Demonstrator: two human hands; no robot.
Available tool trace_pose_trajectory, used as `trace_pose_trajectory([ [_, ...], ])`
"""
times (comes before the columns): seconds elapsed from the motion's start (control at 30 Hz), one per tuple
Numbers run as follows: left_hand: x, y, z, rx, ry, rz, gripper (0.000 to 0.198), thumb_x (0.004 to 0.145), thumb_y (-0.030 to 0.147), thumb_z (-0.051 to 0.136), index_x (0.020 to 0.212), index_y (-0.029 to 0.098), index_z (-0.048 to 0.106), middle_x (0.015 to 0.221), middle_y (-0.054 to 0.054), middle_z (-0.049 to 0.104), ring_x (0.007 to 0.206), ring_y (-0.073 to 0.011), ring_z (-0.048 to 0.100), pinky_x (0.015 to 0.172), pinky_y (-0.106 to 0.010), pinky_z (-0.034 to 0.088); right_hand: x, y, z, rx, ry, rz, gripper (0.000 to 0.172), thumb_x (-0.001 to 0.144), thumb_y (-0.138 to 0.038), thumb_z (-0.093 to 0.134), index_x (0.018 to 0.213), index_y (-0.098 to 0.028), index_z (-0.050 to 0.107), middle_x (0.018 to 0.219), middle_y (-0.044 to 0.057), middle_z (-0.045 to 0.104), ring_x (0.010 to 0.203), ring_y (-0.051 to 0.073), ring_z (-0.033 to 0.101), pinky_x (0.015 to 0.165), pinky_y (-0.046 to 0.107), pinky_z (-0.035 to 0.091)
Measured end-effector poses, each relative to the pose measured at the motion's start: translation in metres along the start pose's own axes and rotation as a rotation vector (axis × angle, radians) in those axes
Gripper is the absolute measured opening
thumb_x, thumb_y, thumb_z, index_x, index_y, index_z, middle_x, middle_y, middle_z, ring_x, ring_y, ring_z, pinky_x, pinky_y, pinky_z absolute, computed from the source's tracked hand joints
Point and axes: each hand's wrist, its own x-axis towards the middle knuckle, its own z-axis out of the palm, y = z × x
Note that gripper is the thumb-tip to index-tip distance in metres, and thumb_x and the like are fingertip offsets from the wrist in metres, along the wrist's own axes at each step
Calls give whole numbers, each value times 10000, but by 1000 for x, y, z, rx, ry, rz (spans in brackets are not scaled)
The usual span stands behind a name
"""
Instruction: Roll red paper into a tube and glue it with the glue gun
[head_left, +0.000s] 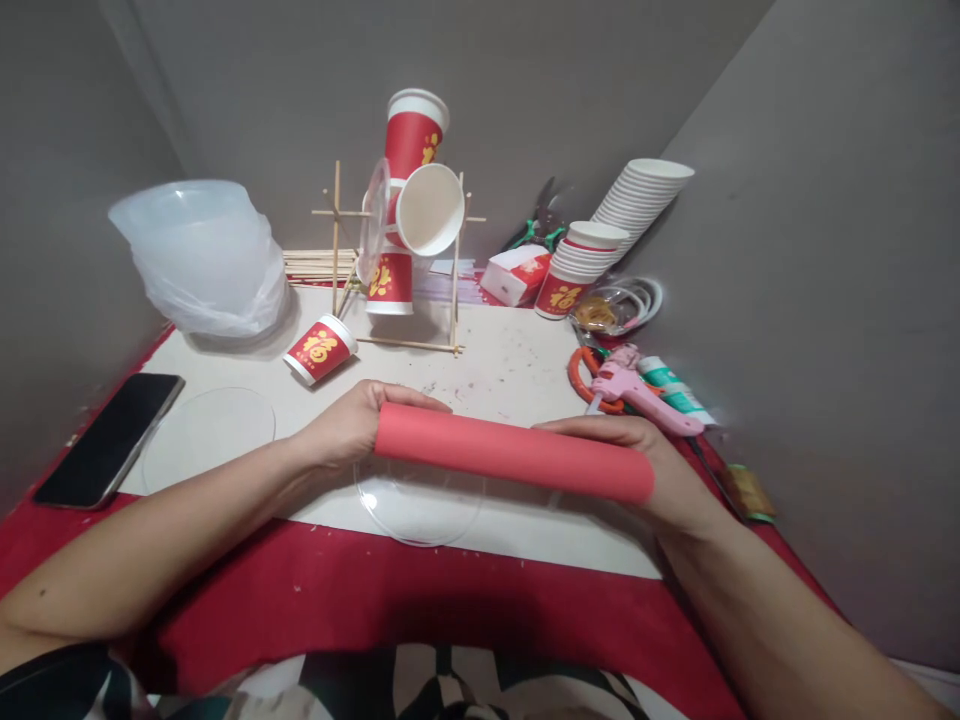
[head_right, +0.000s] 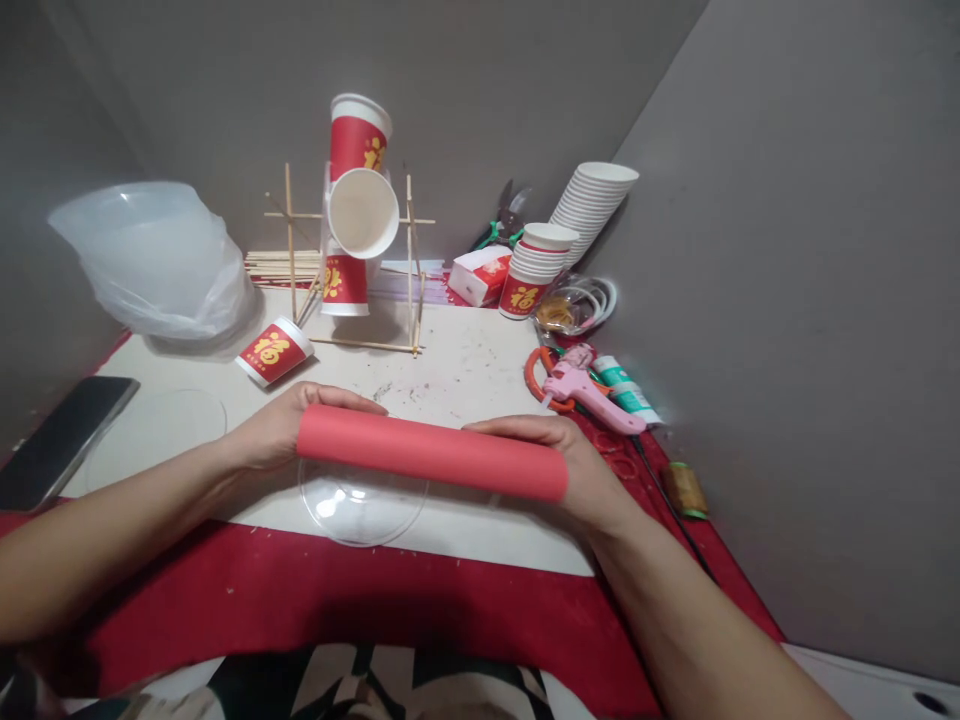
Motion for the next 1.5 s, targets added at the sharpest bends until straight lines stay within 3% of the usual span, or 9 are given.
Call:
trace_pose_trajectory([
  [0.13,6,-6,-2,-80,46,2,305,652,167,811,956,152,815,760,-73,776,625,-133,672,635,-241,519,-3,11,-9,-170,64,-159,191,704,-304,813,892,-314,841,959,59,810,888,303,767,775,393,631],
  [0.23,8,-10,-5,-82,-3,4,268,639,196,807,897,124,815,866,-115,790,726,-185,708,696,-288,546,-5,13,-10,-233,81,-229,183,743,-307,795,918,-347,833,958,44,810,891,296,771,792,398,631],
  [0.33,10,-13,-9,-56,-38,0,285,626,206,799,898,121,814,847,-115,785,730,-203,708,692,-307,550,-5,10,-7,-220,109,-238,201,727,-303,810,921,-352,831,961,33,811,880,276,773,755,356,629],
  [0.5,15,-18,-12,-20,-40,22,258,629,210,790,866,108,804,749,-96,749,683,-189,680,662,-299,537,1,9,-1,-111,149,-155,285,651,-260,851,930,-318,832,921,28,812,801,233,762,671,294,606],
  [0.83,16,-14,-12,11,-28,7,139,635,166,778,753,95,762,625,-75,695,578,-166,636,569,-269,520,1,0,2,-57,139,-82,136,660,-324,838,790,-287,829,847,47,803,817,282,759,717,372,624],
  [1.33,22,-16,-19,-7,-109,-40,250,714,190,722,905,42,785,722,-177,769,653,-257,747,612,-318,614,8,2,8,247,188,126,124,551,-213,805,672,-242,796,676,12,749,561,154,651,543,262,530],
  [1.43,23,-16,-20,1,-120,-38,261,714,182,724,924,38,780,709,-174,766,651,-256,751,616,-312,619,9,0,10,279,190,161,194,548,-210,798,740,-234,810,740,25,770,601,151,674,553,240,541],
  [1.5,24,-16,-20,8,-123,-31,262,713,163,724,936,35,774,707,-171,765,653,-255,753,619,-309,621,9,-1,10,282,164,206,264,538,-214,796,801,-215,814,729,34,766,552,148,655,477,228,512],
])
